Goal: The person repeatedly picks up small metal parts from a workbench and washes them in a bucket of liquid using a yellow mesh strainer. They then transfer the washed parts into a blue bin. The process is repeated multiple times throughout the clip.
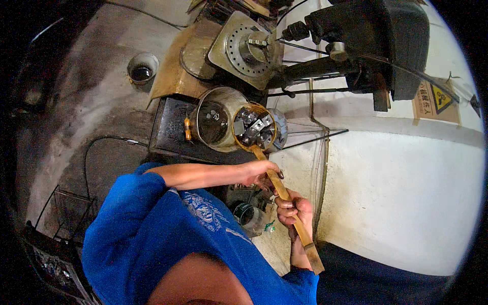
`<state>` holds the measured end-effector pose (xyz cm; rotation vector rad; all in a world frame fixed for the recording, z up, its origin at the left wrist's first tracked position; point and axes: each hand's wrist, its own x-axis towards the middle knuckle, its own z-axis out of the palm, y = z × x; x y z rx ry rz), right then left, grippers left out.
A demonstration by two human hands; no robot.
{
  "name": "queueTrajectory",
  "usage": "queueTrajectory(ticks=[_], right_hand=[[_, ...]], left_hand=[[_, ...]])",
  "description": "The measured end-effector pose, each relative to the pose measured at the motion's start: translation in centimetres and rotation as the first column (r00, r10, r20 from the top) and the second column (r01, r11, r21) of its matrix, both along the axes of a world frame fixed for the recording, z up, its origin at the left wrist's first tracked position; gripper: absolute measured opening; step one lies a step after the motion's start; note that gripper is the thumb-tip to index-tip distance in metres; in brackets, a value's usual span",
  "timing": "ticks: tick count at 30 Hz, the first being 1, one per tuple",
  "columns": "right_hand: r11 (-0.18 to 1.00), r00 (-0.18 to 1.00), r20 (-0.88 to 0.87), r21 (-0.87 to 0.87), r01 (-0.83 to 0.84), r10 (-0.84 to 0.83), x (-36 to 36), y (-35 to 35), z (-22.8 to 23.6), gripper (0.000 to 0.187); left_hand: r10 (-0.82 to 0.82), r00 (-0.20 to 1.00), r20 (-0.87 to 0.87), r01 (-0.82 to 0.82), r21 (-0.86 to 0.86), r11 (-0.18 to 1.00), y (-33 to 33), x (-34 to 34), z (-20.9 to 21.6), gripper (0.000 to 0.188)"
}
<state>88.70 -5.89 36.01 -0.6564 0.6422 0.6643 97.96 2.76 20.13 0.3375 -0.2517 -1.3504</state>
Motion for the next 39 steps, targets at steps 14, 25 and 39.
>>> queueTrajectory(ticks=[14,25,39], right_hand=[[0.981,0.946,0.290,0.078,-0.177,0.147,-1.9,0.5,1.3,0.054],[0.890,0.859,0.293,0.047,-0.453,0.421,1.4,12.2,2.2,0.057],[0.569,0.587,-0.012,0.262,-0.779,0.809,5.0,49.4,-10.5,0.049]], left_hand=[[0.165,0.958,0.233,-0.166,-0.017,0.986,2.6,-0.2,4.2,0.025],[0.503,0.826,0.255,-0.542,0.114,0.833,16.5,-0.7,5.2,0.026],[0.929,0.355,-0.102,-0.865,0.340,0.368,53.3,-8.5,-10.3,0.034]])
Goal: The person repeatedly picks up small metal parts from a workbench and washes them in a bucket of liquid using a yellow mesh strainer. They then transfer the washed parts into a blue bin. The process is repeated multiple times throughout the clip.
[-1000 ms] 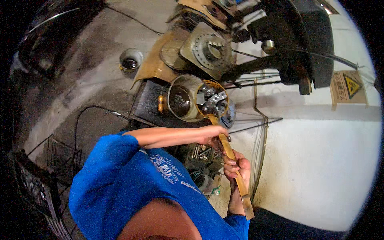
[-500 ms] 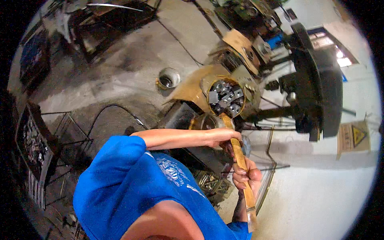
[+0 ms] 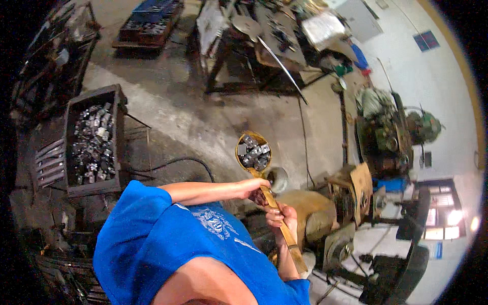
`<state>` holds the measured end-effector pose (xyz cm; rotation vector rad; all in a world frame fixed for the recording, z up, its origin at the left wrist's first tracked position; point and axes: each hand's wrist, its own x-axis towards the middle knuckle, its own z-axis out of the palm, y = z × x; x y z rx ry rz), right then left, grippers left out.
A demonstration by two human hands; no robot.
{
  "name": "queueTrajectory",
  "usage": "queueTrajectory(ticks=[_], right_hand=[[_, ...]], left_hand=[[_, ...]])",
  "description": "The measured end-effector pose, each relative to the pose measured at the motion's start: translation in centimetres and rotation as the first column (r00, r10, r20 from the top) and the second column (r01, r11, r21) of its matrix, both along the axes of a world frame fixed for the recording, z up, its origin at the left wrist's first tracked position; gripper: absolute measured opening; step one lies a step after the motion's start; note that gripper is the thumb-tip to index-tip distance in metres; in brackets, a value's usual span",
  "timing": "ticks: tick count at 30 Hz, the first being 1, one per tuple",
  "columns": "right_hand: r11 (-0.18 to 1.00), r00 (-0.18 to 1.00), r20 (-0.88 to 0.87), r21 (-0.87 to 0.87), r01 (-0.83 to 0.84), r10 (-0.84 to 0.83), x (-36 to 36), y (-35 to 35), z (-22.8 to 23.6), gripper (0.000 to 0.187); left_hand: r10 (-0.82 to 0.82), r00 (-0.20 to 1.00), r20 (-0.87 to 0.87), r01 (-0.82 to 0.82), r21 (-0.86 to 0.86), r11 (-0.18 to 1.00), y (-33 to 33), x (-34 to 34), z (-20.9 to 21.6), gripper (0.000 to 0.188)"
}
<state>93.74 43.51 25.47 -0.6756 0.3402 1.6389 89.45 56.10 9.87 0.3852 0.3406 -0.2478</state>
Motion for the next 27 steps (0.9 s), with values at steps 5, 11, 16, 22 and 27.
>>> queueTrajectory(ticks=[5,11,16,22,27], right_hand=[[0.960,0.962,-0.027,0.077,-0.269,0.272,-0.1,15.3,-0.9,0.049],[0.882,0.882,-0.043,0.044,-0.468,0.470,-0.6,34.6,-2.4,0.049],[0.768,0.768,-0.132,-0.057,-0.638,0.627,-1.0,51.9,-6.8,0.029],[0.713,0.712,-0.252,-0.103,-0.693,0.655,-3.0,68.2,-8.8,0.027],[0.659,0.648,-0.214,-0.020,-0.752,0.731,-4.0,80.8,-11.9,0.028]], left_hand=[[0.237,0.971,0.018,-0.237,0.118,0.964,14.1,-5.0,2.4,0.031],[0.558,0.830,-0.002,-0.535,0.278,0.798,30.9,-10.2,0.6,0.032],[0.813,0.562,-0.153,-0.667,0.497,0.555,43.6,-20.7,-3.6,0.022],[0.939,-0.022,-0.344,-0.591,0.762,0.265,49.3,-38.8,-9.9,0.032],[0.867,-0.258,-0.427,-0.402,0.863,0.305,53.1,-46.2,-14.8,0.023]])
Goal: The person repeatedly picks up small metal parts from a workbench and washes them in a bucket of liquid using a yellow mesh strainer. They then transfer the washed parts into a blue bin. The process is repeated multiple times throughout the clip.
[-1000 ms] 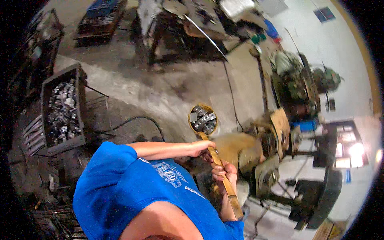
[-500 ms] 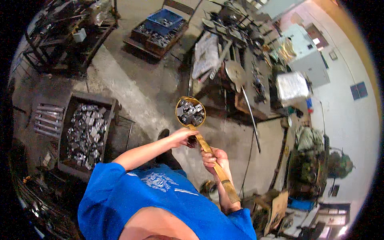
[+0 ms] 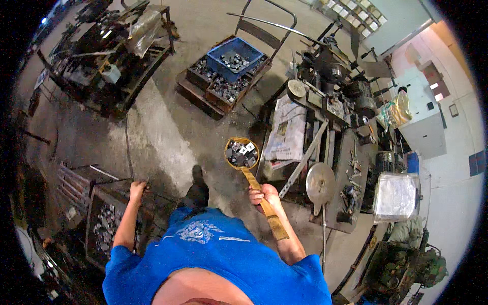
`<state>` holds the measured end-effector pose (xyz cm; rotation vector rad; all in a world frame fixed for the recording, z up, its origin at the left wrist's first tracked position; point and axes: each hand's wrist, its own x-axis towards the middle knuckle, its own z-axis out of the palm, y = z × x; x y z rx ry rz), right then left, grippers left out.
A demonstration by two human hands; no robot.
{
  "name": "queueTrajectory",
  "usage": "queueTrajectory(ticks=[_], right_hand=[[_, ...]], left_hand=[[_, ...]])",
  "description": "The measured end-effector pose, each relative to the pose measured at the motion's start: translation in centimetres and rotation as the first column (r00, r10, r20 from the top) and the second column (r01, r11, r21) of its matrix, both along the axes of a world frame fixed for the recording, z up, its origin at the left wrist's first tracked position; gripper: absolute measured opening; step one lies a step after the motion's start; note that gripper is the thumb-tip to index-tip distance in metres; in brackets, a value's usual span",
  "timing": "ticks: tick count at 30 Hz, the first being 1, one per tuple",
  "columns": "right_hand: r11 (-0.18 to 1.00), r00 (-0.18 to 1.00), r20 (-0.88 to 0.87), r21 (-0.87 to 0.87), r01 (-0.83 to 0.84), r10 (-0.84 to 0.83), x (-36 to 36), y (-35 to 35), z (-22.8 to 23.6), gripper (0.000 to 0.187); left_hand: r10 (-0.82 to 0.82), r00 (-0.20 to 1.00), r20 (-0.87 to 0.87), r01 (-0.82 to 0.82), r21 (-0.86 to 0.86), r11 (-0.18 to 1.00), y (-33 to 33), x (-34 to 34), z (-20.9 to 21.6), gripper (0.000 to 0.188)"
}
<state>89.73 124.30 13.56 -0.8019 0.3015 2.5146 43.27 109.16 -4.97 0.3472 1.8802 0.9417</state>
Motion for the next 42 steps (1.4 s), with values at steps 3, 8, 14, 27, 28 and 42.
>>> queueTrajectory(ticks=[3,8,14,27,28,42], right_hand=[[1.000,0.994,-0.106,0.000,-0.005,0.005,-1.8,7.1,-1.8,0.027],[0.988,0.989,0.060,-0.066,0.137,-0.133,-4.2,17.8,-2.8,0.025],[0.988,0.958,0.275,-0.095,0.118,-0.088,-7.7,32.3,-3.1,0.021],[0.734,0.642,0.767,0.433,-0.523,0.005,-17.6,70.5,-15.7,0.013],[0.544,0.568,0.817,0.522,-0.657,-0.098,-18.6,72.8,-16.6,0.016],[0.345,-0.163,0.916,-0.029,-0.938,-0.366,-25.5,88.5,-32.5,0.034]], left_hand=[[0.117,0.988,0.098,-0.112,-0.053,0.992,3.0,-2.1,-4.0,0.020],[0.134,0.977,0.167,-0.117,-0.107,0.987,12.7,-3.8,-4.0,0.022],[-0.020,0.999,-0.040,0.021,0.024,0.999,23.0,-9.1,-6.2,0.022],[0.046,0.977,-0.208,-0.085,-0.184,0.979,27.1,-4.8,-3.4,0.014],[0.184,0.977,-0.103,-0.204,-0.239,0.949,29.3,-3.6,-1.3,0.016],[0.036,0.983,-0.181,-0.093,-0.323,0.942,41.7,-3.0,2.5,0.027]])
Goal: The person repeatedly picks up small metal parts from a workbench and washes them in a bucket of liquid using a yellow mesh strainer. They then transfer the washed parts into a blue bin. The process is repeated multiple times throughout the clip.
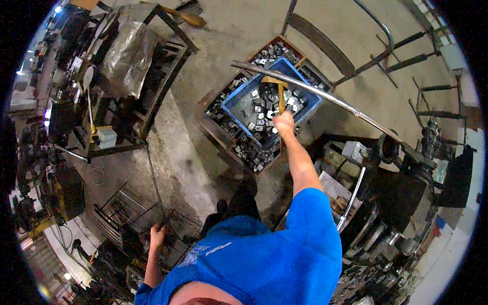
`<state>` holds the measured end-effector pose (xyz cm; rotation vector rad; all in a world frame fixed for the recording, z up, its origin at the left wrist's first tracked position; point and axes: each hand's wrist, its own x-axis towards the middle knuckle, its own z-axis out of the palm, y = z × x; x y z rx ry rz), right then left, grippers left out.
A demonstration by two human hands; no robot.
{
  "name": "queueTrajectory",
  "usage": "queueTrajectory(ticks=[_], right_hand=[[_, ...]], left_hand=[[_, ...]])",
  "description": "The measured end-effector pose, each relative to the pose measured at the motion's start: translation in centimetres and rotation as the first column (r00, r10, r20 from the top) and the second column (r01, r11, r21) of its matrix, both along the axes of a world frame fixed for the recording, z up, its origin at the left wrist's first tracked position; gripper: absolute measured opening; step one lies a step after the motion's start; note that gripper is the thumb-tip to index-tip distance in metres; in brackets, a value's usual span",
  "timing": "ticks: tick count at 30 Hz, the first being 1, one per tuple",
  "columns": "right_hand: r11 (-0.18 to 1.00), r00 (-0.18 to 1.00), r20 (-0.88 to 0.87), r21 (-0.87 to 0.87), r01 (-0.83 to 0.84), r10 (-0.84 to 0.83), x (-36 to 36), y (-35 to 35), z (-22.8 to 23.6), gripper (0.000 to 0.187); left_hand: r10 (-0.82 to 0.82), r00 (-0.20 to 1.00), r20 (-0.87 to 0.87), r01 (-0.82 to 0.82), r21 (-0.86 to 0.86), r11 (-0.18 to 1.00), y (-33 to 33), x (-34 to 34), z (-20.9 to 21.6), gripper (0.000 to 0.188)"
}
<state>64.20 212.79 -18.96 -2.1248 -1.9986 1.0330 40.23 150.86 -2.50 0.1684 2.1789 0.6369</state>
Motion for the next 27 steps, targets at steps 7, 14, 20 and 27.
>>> queueTrajectory(ticks=[7,14,20,27], right_hand=[[0.988,0.995,-0.077,0.146,-0.046,0.058,3.1,-2.7,-1.8,0.032],[0.965,0.980,-0.024,0.179,-0.189,0.196,2.2,-5.6,2.7,0.035],[0.964,0.972,-0.226,0.239,0.116,-0.061,1.1,-5.5,5.8,0.023],[0.307,-0.038,-0.357,-0.740,-0.599,-0.933,0.6,-11.1,10.0,0.023]], left_hand=[[-0.016,0.998,0.059,0.015,0.017,1.000,2.9,1.6,2.4,0.022],[0.071,0.997,0.033,-0.071,-0.003,0.997,-0.3,3.0,3.0,0.024],[0.141,0.986,0.087,-0.139,-0.028,0.990,-4.3,4.8,1.2,0.024],[0.085,0.992,0.092,-0.075,-0.105,0.992,-7.0,5.8,1.9,0.021]])
